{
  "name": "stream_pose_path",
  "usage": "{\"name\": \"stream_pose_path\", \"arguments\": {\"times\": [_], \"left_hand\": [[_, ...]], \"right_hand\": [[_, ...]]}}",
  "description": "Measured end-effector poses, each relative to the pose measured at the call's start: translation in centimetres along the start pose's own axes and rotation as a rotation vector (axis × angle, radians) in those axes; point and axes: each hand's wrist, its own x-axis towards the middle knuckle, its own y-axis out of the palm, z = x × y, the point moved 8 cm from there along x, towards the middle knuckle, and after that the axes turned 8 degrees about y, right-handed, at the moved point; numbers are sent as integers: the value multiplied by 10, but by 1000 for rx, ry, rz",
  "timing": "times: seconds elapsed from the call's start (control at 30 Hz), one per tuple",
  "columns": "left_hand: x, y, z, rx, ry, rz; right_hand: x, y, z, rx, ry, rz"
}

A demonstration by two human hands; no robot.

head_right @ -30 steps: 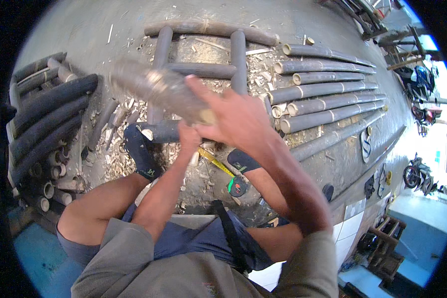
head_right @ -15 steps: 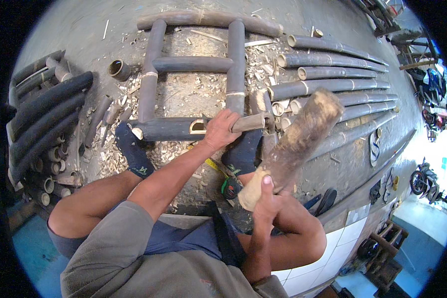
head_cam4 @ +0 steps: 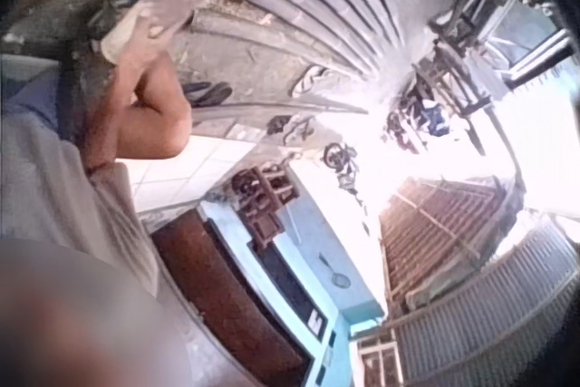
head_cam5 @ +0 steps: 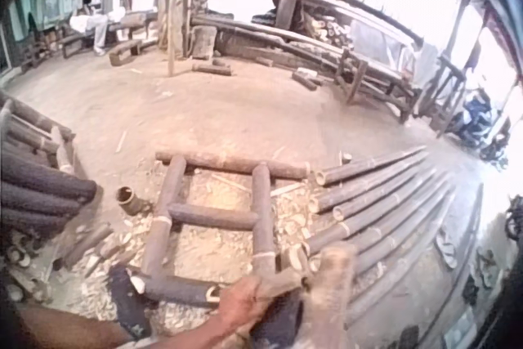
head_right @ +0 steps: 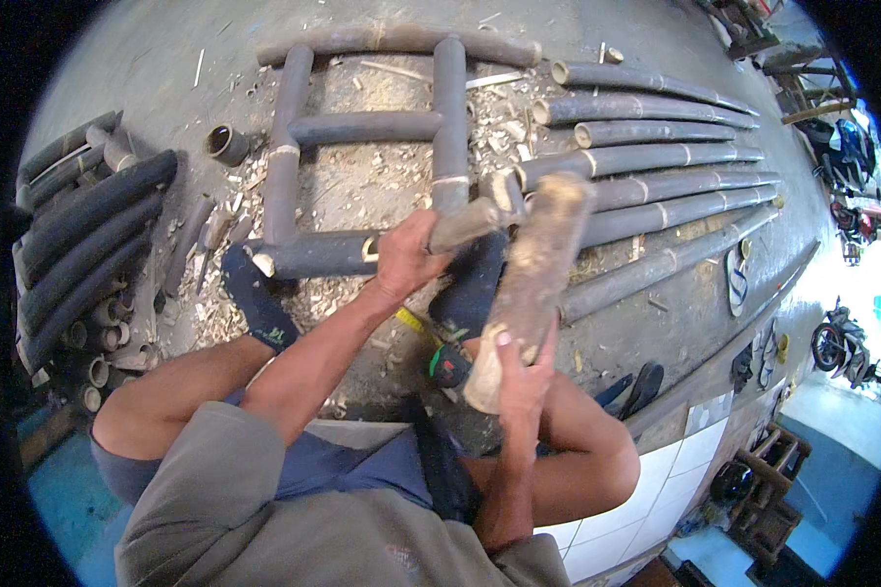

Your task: The person assembles a bamboo structure by arranging long bamboo poles into a ladder-like frame. They measure the pieces with a tape measure and use a wooden mallet to fit smaller bamboo rings into the joints of the frame.

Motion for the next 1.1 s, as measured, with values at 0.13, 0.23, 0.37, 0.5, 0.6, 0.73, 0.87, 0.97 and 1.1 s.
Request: {"name": "stream_pose_path", "arguments": {"times": [0.13, 0.23, 0.37, 0.5, 0.6, 0.73, 0.87, 0.97, 1.1], "left_hand": [[-9, 19, -46, -118, 59, 85], [-16, 41, -40, -106, -74, 182], [-20, 41, -28, -83, -85, 55], [-22, 41, -17, -82, -95, 23], [-21, 42, -11, -116, -106, 44], [-23, 48, -4, -124, -173, 146], [-21, 51, 0, -104, -187, 199], [-22, 53, 0, -86, -209, 236], [-25, 55, 0, -90, -224, 231]], "right_hand": [[-7, -26, 9, 296, -15, 10], [-23, -40, 23, 264, -87, 15], [-44, -44, 37, 173, -230, 15], [-44, -47, 33, 156, -232, 43], [-38, -51, 32, 218, -245, -4], [-29, -32, 39, 35, -275, -42], [-18, -13, 38, -316, -151, 62], [-8, -41, 50, -119, -227, -71], [-3, -40, 51, -295, -316, -102]]}}
